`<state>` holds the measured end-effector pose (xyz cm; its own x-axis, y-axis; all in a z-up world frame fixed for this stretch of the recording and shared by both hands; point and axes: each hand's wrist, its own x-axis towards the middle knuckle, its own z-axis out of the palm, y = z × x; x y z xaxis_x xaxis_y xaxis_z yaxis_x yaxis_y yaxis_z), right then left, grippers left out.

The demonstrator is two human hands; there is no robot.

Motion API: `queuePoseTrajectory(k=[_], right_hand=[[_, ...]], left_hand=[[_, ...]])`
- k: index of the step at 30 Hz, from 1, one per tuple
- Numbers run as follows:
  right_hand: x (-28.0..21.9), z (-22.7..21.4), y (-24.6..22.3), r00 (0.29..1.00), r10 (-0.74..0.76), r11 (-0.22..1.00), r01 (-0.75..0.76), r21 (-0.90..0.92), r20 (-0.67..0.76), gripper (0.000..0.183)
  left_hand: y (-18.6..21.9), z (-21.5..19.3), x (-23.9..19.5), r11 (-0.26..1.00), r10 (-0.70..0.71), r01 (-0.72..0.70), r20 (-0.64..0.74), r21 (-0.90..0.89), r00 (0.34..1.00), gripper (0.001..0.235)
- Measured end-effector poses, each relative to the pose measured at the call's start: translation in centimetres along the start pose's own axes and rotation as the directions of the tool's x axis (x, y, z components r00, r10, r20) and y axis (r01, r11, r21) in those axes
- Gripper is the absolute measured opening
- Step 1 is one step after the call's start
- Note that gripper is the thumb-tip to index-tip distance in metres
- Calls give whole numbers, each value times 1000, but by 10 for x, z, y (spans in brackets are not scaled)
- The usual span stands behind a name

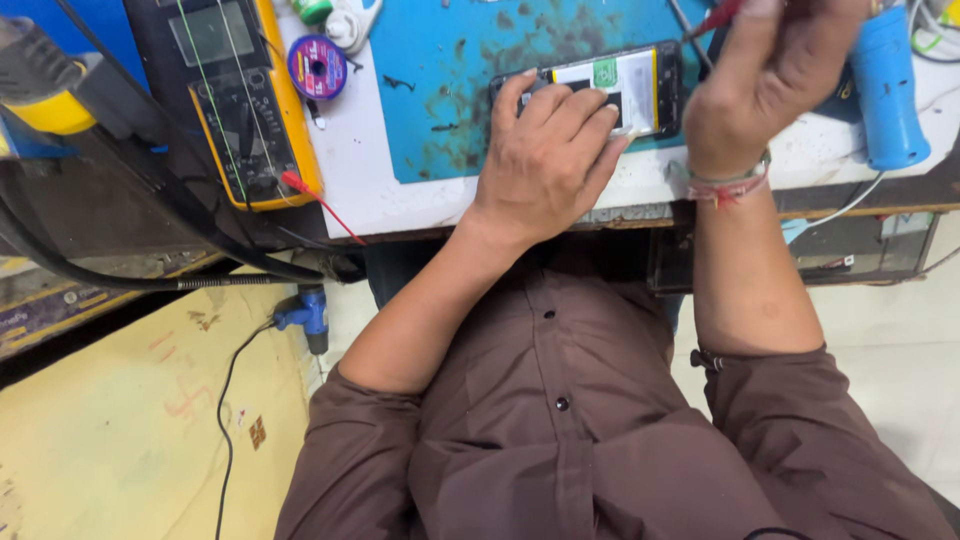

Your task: The person uses a red probe to test points on a disassembled mobile phone's internal components. They then use a blue soldering iron to work on the phone's circuit board and camera module area.

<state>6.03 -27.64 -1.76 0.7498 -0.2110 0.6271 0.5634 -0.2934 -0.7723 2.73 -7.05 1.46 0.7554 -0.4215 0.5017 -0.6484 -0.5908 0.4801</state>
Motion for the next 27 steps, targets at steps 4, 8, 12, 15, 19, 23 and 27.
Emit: queuePoseTrajectory(k=[4, 8, 12, 15, 19, 23, 27], right_hand=[[-10, 1, -36, 984, 179, 963, -169, 208, -26, 37], [-16, 6, -58, 938, 346, 897, -331, 293, 2, 40], [-5, 2, -37, 991, 120, 987, -113, 113, -53, 35], [3, -1, -20, 1000, 14, 1000, -14, 9, -17, 34], [1, 1, -16, 1000, 8, 999, -7, -37, 19, 31], [5, 6, -25, 999, -10, 998, 12, -59, 33, 28], [13, 9, -40, 988, -125, 972, 141, -189, 92, 19]], left_hand=[[2, -6, 1, 998, -47, 43, -76, -55, 996, 31], [0, -5, -1, 998, -38, 33, -96, -46, 995, 21], [-1, -3, -2, 999, -34, 30, -96, -42, 995, 15], [-1, -4, -1, 1000, 0, -1, -70, -15, 998, 13], [-2, -3, -1, 1000, 7, -8, -78, -8, 997, 13], [-2, -1, -3, 1000, 9, -9, -74, -6, 997, 14], [-2, -1, -1, 1000, 10, -11, -74, -2, 997, 14]])
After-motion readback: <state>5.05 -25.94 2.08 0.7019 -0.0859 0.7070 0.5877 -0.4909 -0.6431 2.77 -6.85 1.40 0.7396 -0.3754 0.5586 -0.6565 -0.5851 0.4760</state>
